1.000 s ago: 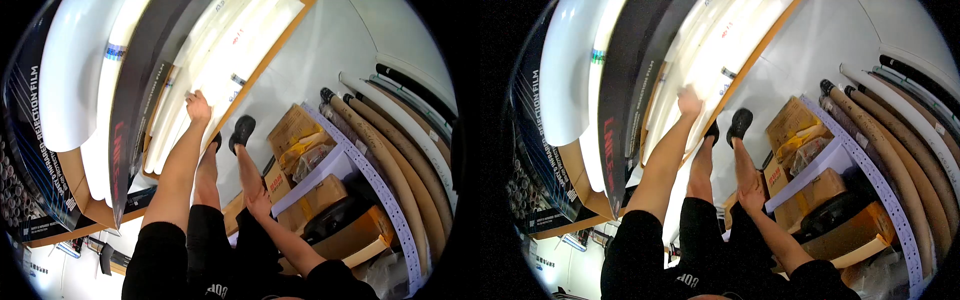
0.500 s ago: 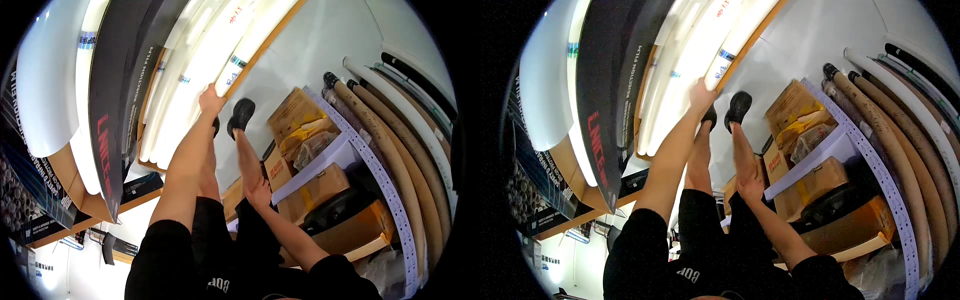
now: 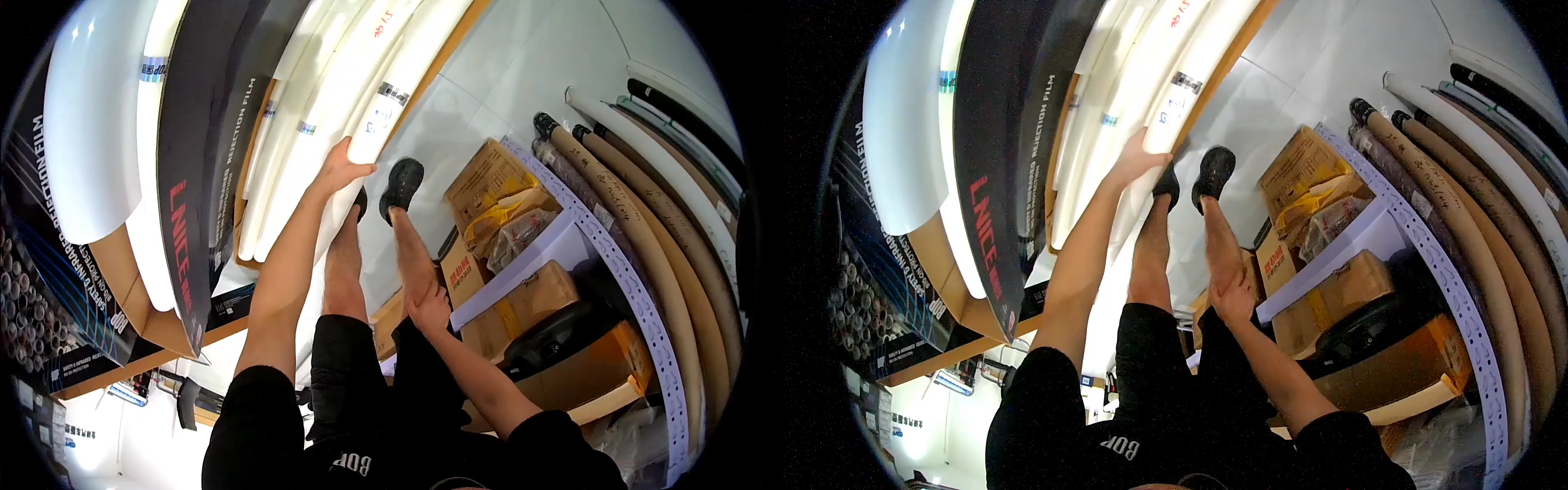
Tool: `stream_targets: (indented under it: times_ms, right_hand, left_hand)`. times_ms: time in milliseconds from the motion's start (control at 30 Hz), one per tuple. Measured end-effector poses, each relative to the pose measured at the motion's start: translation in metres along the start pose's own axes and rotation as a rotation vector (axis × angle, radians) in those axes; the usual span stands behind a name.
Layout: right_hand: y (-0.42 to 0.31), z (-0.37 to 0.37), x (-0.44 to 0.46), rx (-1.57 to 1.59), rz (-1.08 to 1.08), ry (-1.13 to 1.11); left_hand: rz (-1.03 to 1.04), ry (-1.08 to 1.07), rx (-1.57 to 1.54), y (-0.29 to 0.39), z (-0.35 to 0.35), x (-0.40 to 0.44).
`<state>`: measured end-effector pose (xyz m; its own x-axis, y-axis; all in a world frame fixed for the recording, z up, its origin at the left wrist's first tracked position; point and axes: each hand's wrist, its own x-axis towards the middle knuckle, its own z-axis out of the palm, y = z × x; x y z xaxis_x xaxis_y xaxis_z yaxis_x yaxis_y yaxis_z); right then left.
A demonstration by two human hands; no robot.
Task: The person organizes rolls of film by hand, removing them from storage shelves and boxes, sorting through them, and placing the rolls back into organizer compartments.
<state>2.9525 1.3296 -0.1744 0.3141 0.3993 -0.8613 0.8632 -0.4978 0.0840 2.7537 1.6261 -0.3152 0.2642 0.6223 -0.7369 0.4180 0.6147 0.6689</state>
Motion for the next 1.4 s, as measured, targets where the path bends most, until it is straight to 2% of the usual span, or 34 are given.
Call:
stream_targets:
  times_ms: [67,133,167,200,267,300,467,500,533,567,600,667,733,767,800,867,900,967,1000,1033,1067,1100,1200,1300,1333,1400]
  right_hand:
    - [0.001,0.000,0.002,0.021,0.003,0.004]
    - [0.011,0.009,0.003,-0.067,-0.109,0.066]
    - [0.008,0.003,0.003,-0.035,-0.059,-0.032]
    - [0.010,0.006,0.004,-0.034,-0.064,-0.021]
    - [0.010,0.013,0.004,-0.060,-0.111,0.161]
    - [0.008,0.009,0.004,0.030,-0.075,0.122]
    - [0.014,0.008,0.017,-0.040,-0.164,0.249]
    - [0.011,0.001,0.029,0.065,-0.037,0.092]
    - [0.007,-0.006,0.041,0.173,0.089,-0.067]
    - [0.039,0.040,0.097,0.664,0.023,-0.194]
    - [0.014,0.003,0.140,0.453,-0.027,-0.338]
    - [-0.055,-0.108,0.169,1.440,0.082,-0.255]
    - [-0.104,-0.194,0.226,1.686,-0.153,-0.323]
    - [-0.128,-0.238,0.250,1.777,-0.273,-0.367]
    - [-0.152,-0.285,0.255,1.796,-0.384,-0.382]
    - [-0.184,-0.328,0.295,1.720,-0.396,-0.403]
    - [-0.192,-0.335,0.308,1.723,-0.402,-0.395]
    - [-0.199,-0.332,0.328,1.470,-0.278,-0.349]
    - [-0.199,-0.324,0.332,1.465,-0.276,-0.350]
    - [-0.198,-0.314,0.335,1.562,-0.297,-0.334]
    - [-0.199,-0.311,0.326,1.661,-0.316,-0.314]
    - [-0.199,-0.310,0.318,1.659,-0.310,-0.311]
    - [-0.201,-0.312,0.287,1.671,-0.276,-0.199]
    - [-0.190,-0.303,0.263,1.683,-0.267,-0.166]
    - [-0.179,-0.295,0.262,1.751,-0.345,-0.172]
    - [-0.155,-0.287,0.244,1.857,-0.415,-0.177]
  left_hand:
    - [0.031,0.020,-0.016,0.005,0.000,-0.004]
    - [0.086,0.081,0.100,0.020,0.001,-0.013]
    - [0.092,0.060,0.051,0.021,0.002,-0.014]
    - [0.070,0.048,0.028,0.031,0.001,-0.020]
    - [0.055,0.015,0.023,0.050,-0.003,-0.030]
    - [0.047,0.004,0.000,0.057,-0.004,-0.034]
    - [0.095,-0.062,-0.082,0.094,-0.002,-0.051]
    - [0.099,-0.115,-0.158,0.092,-0.003,-0.049]
    - [0.020,-0.164,-0.291,0.092,-0.003,-0.051]
    - [0.032,-0.190,-0.333,0.099,-0.005,-0.054]
    - [0.041,-0.216,-0.375,0.104,-0.007,-0.057]
    - [0.019,-0.227,-0.395,0.106,-0.001,-0.064]
    - [0.073,-0.228,-0.495,0.092,0.008,-0.064]
    - [0.115,-0.184,-0.345,0.094,0.006,-0.065]
    - [0.126,-0.180,-0.341,0.095,0.004,-0.064]
    - [0.067,-0.169,-0.149,0.091,0.005,-0.060]
    - [0.107,-0.128,-0.079,0.089,0.006,-0.059]
    - [0.146,-0.122,-0.050,0.084,0.003,-0.058]
    - [0.181,-0.114,-0.022,0.081,0.000,-0.059]
    - [0.178,-0.115,-0.027,0.078,-0.004,-0.060]
    - [0.130,-0.109,0.105,0.074,-0.008,-0.064]
    - [0.085,-0.105,0.237,0.072,-0.012,-0.067]
    - [0.143,-0.063,0.306,0.067,-0.016,-0.080]
    - [0.069,-0.024,0.342,0.065,-0.010,-0.099]
    - [0.070,-0.026,0.335,0.061,-0.010,-0.105]
    - [0.181,0.121,0.173,0.050,-0.008,-0.121]
